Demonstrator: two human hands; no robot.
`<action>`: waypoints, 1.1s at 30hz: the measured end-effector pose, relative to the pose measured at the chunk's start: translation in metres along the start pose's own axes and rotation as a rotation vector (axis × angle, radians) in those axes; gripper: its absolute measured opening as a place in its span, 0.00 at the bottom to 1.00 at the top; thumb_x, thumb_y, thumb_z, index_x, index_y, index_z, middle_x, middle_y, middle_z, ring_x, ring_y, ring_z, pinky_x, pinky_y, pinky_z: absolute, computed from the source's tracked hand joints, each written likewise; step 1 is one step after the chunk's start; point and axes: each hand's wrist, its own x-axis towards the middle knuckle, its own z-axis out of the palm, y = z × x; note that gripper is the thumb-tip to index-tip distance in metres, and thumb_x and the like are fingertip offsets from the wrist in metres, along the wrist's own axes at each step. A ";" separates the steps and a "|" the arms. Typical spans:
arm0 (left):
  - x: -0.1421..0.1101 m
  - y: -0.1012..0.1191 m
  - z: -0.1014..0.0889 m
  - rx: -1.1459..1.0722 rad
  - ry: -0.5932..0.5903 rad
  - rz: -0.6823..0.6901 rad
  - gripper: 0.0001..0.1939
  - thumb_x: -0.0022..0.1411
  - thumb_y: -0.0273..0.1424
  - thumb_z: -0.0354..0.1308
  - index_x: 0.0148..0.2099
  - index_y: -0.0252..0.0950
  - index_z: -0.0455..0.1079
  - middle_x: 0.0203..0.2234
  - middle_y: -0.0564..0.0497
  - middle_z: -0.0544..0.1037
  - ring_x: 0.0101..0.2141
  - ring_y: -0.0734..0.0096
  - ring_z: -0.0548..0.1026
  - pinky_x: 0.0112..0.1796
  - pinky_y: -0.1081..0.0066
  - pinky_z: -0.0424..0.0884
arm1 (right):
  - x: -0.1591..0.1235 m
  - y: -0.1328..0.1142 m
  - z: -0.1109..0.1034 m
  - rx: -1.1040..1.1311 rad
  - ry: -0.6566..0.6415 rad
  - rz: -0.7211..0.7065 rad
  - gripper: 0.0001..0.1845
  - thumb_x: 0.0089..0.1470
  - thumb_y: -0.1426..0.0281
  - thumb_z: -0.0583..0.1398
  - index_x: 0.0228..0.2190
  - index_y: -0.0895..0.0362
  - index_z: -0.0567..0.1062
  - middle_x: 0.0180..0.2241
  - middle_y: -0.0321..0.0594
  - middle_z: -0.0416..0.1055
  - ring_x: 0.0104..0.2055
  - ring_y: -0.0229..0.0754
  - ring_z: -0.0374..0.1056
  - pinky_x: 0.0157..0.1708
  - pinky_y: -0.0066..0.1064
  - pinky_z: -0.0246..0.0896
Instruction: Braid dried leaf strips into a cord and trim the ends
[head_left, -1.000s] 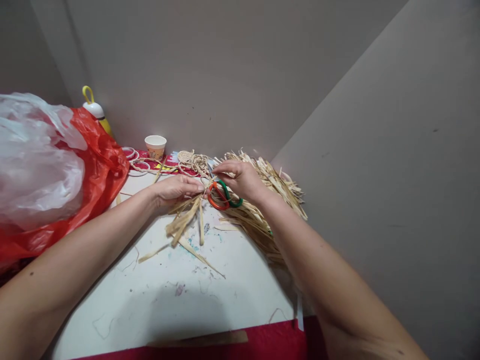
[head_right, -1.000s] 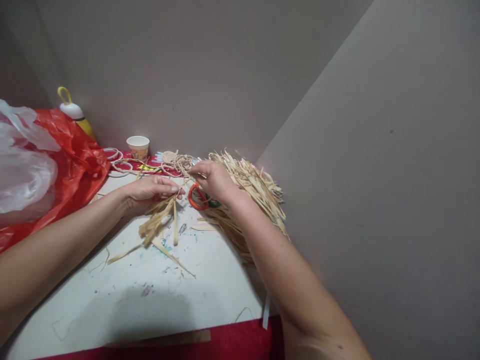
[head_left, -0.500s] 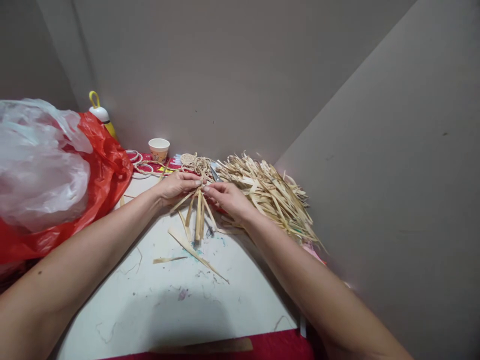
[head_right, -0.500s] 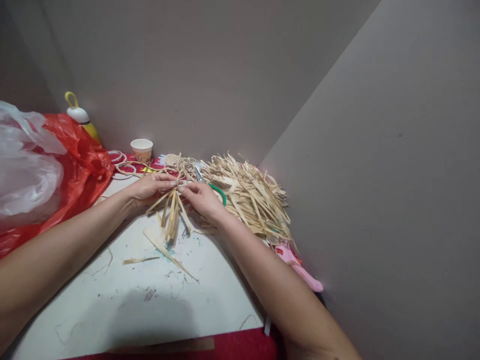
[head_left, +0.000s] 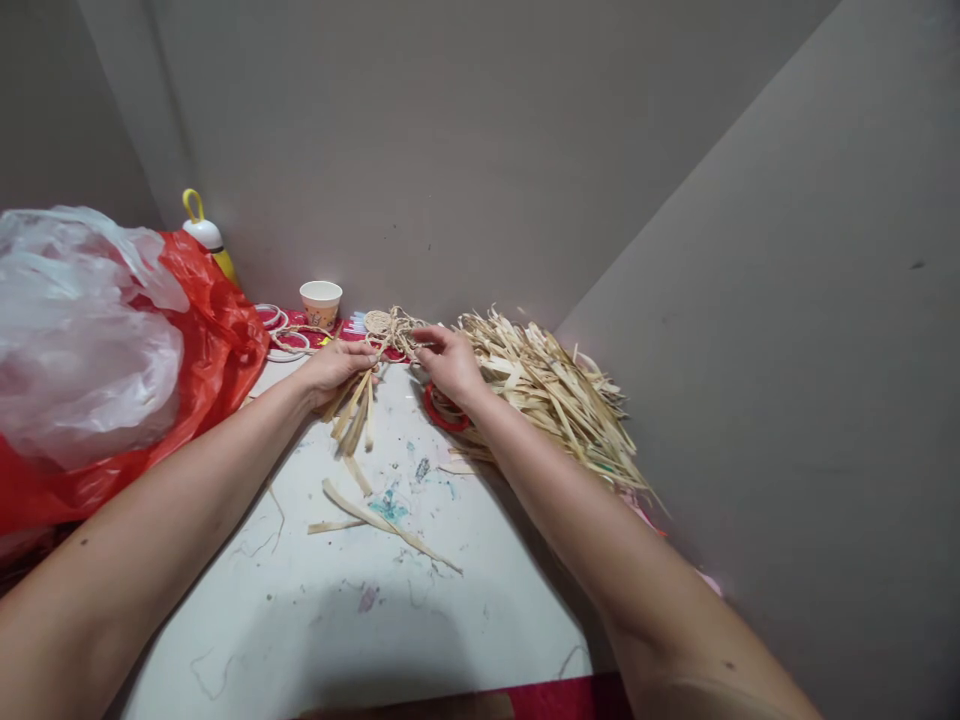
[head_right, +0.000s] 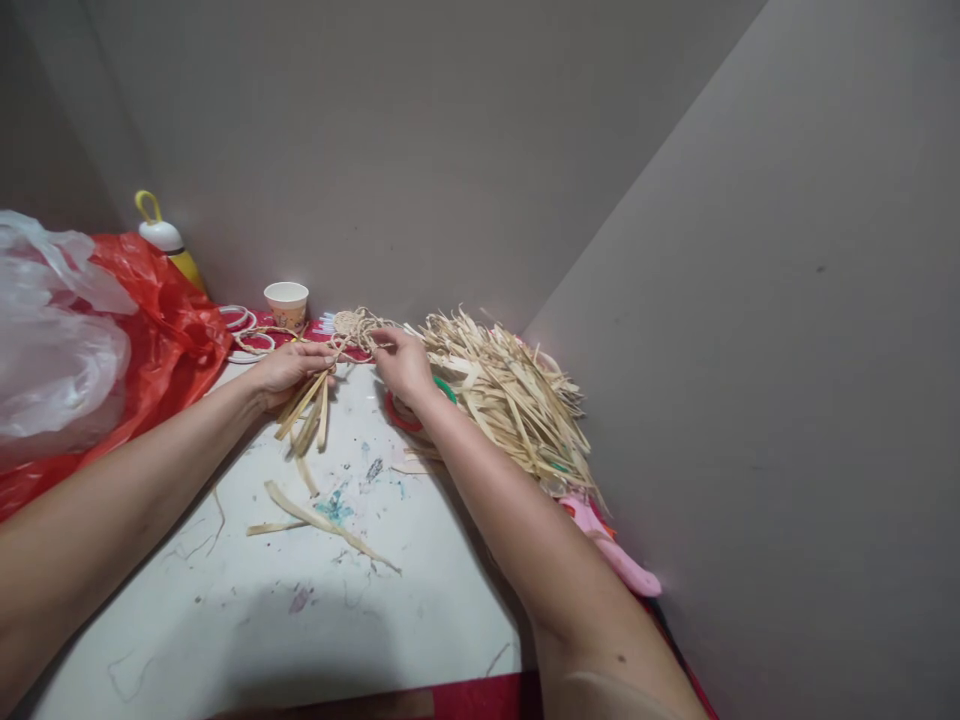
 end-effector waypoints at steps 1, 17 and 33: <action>0.000 0.000 -0.001 0.001 0.000 0.005 0.06 0.49 0.22 0.64 0.32 0.31 0.72 0.18 0.52 0.74 0.19 0.75 0.74 0.22 0.75 0.70 | 0.002 0.001 0.003 -0.101 -0.006 -0.142 0.20 0.48 0.82 0.56 0.43 0.59 0.75 0.47 0.48 0.72 0.45 0.42 0.70 0.46 0.37 0.65; 0.000 0.007 0.001 0.077 0.079 0.061 0.04 0.52 0.19 0.58 0.29 0.32 0.68 0.19 0.53 0.73 0.15 0.82 0.66 0.17 0.79 0.61 | 0.021 -0.025 -0.015 -0.455 -0.288 -0.259 0.08 0.50 0.72 0.60 0.32 0.59 0.79 0.27 0.38 0.73 0.27 0.34 0.62 0.30 0.25 0.52; 0.037 -0.029 -0.006 0.694 0.392 0.312 0.12 0.48 0.21 0.56 0.36 0.33 0.76 0.19 0.52 0.76 0.25 0.71 0.73 0.33 0.72 0.68 | 0.035 0.019 0.039 -0.572 -0.133 -0.021 0.09 0.50 0.70 0.60 0.32 0.57 0.79 0.33 0.43 0.77 0.36 0.41 0.69 0.36 0.28 0.59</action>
